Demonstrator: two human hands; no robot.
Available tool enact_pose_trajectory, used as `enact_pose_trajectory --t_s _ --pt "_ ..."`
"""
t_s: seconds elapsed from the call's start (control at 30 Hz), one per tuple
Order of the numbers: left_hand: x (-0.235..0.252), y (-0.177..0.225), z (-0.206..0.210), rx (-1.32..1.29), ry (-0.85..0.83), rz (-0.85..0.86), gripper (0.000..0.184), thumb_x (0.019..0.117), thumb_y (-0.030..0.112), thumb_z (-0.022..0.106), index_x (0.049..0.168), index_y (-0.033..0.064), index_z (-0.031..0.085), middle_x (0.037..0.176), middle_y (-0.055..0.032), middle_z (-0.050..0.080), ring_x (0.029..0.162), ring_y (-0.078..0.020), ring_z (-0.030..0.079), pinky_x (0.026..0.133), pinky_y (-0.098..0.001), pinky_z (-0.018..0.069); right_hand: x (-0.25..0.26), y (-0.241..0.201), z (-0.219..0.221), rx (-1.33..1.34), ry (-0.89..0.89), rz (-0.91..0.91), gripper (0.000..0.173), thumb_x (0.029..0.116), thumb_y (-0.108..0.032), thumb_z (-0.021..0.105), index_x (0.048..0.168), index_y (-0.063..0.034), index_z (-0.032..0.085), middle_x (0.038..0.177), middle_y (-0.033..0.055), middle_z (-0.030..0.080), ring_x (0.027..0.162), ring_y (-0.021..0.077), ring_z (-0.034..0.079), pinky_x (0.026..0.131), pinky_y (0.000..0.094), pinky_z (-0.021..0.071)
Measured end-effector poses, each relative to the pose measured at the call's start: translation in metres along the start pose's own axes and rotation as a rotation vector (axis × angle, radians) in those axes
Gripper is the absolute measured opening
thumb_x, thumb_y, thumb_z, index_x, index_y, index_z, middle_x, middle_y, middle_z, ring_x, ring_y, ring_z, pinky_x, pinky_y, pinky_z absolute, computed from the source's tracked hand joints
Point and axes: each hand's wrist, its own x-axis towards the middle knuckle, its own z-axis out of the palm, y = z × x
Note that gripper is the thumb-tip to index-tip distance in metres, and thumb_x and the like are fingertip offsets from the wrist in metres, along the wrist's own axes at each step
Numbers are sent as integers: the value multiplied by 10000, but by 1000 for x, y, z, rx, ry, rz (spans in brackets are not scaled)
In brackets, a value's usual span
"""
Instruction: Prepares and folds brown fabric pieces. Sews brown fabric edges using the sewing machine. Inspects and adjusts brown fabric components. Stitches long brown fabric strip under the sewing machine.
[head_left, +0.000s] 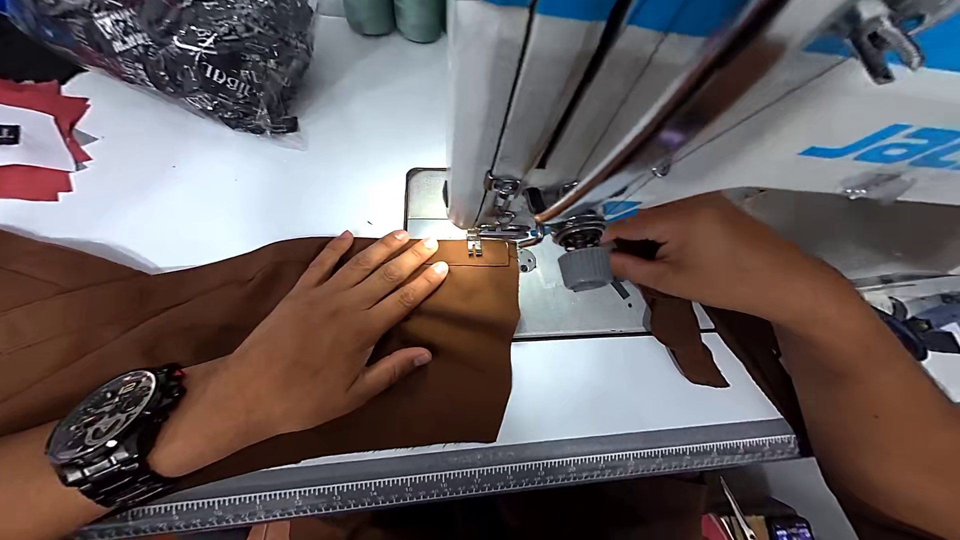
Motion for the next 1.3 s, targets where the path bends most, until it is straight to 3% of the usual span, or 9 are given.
enact_pose_trajectory --t_s 0.27,0.37,0.5,0.6,0.8,0.93,1.07,1.2,1.3 --pt "-2 -2 0 1 -3 2 740 1017 657 289 1555 180 462 1644 -52 378 1549 -278 280 1234 -613 204 5 -5 12 -38 -68 -60 80 895 -216 648 889 -191 725 959 -46 651 936 82 618 807 262 523" --pt "0 0 -16 8 30 31 652 1027 587 368 1450 141 584 1590 -108 451 1515 -340 340 1214 -600 273 4 -9 16 -9 -41 -42 58 850 -194 628 854 -199 685 953 -65 624 918 43 591 775 217 502" --pt "5 13 -49 -149 139 46 350 1008 387 529 1122 142 753 1268 -53 669 1237 -211 605 1015 -384 523 3 -17 3 241 41 -42 61 860 -122 636 898 -141 680 805 -91 582 682 -51 506 577 102 425" --pt "13 20 -51 -355 143 8 248 996 312 576 1093 163 749 1069 67 702 981 -22 663 823 -208 574 2 -27 6 433 10 -51 211 924 -96 638 1115 -129 719 892 -84 647 681 -41 576 564 114 507" --pt "39 36 -32 -785 69 -167 256 928 228 739 1138 121 638 1041 64 724 917 -16 708 800 -205 620 15 -69 30 938 74 354 131 894 33 720 998 -39 686 833 46 751 665 118 728 589 234 628" --pt "46 34 -21 -694 203 -119 141 918 145 750 1016 95 661 884 41 690 736 -19 669 641 -174 593 28 -80 40 1021 118 520 83 883 8 753 957 -8 717 736 52 716 560 77 646 479 176 527" --pt "46 23 -11 -381 335 -10 108 948 159 677 1010 87 727 908 19 699 784 -31 649 715 -174 558 35 -83 48 1027 86 581 63 903 -38 757 956 -9 736 684 49 695 504 57 577 441 155 443" --pt "44 17 -10 -283 371 136 164 1004 150 621 1039 71 760 1047 -52 722 1007 -134 692 879 -254 574 37 -83 51 1046 74 604 62 895 -32 766 950 -15 743 692 62 704 497 68 590 430 159 453" --pt "46 11 -13 -291 390 163 176 994 87 600 948 61 767 993 -54 732 952 -124 696 828 -238 572 36 -79 55 948 96 544 75 906 -65 765 975 -40 754 717 37 716 514 61 596 443 161 461"
